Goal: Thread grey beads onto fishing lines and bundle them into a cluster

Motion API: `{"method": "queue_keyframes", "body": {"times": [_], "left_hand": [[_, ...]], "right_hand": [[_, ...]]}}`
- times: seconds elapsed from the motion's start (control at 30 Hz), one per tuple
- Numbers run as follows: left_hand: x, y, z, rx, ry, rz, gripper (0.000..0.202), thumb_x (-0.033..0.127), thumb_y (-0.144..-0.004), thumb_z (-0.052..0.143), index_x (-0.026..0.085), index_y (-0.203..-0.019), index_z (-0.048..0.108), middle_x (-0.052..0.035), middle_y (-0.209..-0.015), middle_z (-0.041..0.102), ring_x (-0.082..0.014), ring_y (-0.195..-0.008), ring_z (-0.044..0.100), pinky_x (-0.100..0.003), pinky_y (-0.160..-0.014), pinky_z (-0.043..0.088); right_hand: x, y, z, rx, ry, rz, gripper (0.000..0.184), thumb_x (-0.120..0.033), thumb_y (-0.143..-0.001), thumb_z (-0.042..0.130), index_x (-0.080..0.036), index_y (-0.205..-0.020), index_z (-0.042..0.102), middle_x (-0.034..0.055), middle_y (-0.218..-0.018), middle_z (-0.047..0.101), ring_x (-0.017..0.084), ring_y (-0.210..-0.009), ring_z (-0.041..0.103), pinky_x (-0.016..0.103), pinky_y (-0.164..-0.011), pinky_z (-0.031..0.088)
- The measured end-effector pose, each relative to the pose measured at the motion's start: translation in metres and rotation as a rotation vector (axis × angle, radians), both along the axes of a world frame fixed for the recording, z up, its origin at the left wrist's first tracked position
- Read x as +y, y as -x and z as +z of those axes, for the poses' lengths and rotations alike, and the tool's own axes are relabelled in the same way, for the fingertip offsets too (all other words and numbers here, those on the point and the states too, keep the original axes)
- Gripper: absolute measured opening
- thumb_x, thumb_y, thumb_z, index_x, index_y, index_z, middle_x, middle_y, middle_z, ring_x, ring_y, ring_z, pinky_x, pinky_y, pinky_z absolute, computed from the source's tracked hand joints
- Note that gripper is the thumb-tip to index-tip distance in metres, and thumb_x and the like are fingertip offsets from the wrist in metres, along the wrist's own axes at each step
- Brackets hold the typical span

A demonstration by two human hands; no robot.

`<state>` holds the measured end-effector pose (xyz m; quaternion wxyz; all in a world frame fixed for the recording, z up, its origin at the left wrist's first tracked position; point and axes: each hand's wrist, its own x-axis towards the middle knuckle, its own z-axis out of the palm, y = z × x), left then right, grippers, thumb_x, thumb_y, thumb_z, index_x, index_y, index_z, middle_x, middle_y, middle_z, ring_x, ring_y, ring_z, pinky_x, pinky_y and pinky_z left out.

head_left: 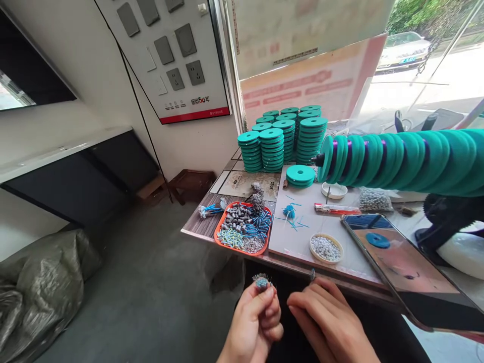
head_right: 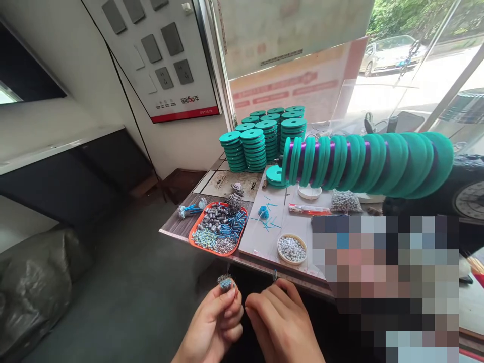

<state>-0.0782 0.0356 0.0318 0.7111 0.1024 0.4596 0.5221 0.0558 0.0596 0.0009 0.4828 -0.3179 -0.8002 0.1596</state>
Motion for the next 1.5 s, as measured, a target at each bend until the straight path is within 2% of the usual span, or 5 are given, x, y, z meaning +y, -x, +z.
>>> {"method": "queue_keyframes", "body": {"times": [0.33, 0.77, 1.07, 1.27, 1.5], "left_hand": [[0.0, -0.002, -0.001, -0.085, 0.016, 0.029, 0.039, 0.029, -0.052, 0.081, 0.015, -0.067, 0.048, 0.0099, -0.044, 0.038, -0.0004, -0.039, 0.021, -0.015, -0.039, 0.012], [0.001, -0.001, 0.001, -0.08, 0.019, 0.032, 0.035, 0.028, -0.053, 0.078, 0.015, -0.065, 0.047, 0.009, -0.044, 0.04, -0.0012, -0.039, 0.022, -0.016, -0.04, 0.012], [-0.002, -0.003, -0.005, 0.099, -0.067, 0.051, 0.035, 0.035, -0.057, 0.076, 0.017, -0.066, 0.047, 0.0088, -0.048, 0.037, -0.0031, -0.043, 0.019, -0.018, -0.042, 0.012], [-0.006, -0.005, -0.006, 0.236, -0.086, 0.029, 0.033, 0.039, -0.063, 0.073, 0.016, -0.07, 0.05, 0.0082, -0.053, 0.035, -0.0049, -0.048, 0.021, -0.018, -0.046, 0.017], [-0.006, -0.006, -0.007, 0.319, -0.2, 0.036, 0.037, 0.048, -0.07, 0.066, 0.019, -0.066, 0.044, 0.0083, -0.051, 0.034, -0.0056, -0.046, 0.019, -0.019, -0.044, 0.016]], "right_hand": [[0.003, 0.0, 0.009, -0.062, -0.022, 0.036, 0.019, -0.009, -0.089, 0.04, -0.02, -0.079, 0.052, -0.0049, -0.06, 0.055, 0.01, -0.053, 0.046, 0.028, -0.071, 0.033], [0.003, 0.002, 0.007, -0.034, -0.015, 0.009, 0.022, -0.012, -0.091, 0.038, -0.021, -0.078, 0.053, -0.0045, -0.058, 0.054, 0.011, -0.052, 0.045, 0.028, -0.07, 0.034], [0.009, -0.001, 0.022, -0.08, -0.055, -0.045, 0.019, -0.009, -0.086, 0.043, -0.02, -0.076, 0.054, -0.0051, -0.058, 0.056, 0.009, -0.05, 0.051, 0.026, -0.069, 0.036], [0.009, 0.004, 0.019, -0.06, -0.061, -0.104, 0.021, -0.01, -0.084, 0.046, -0.019, -0.066, 0.051, -0.0041, -0.053, 0.051, 0.01, -0.049, 0.044, 0.024, -0.058, 0.034], [0.009, 0.004, 0.016, -0.053, -0.075, -0.128, 0.024, -0.01, -0.084, 0.046, -0.019, -0.062, 0.05, -0.0053, -0.05, 0.049, 0.008, -0.046, 0.043, 0.024, -0.061, 0.036]]}}
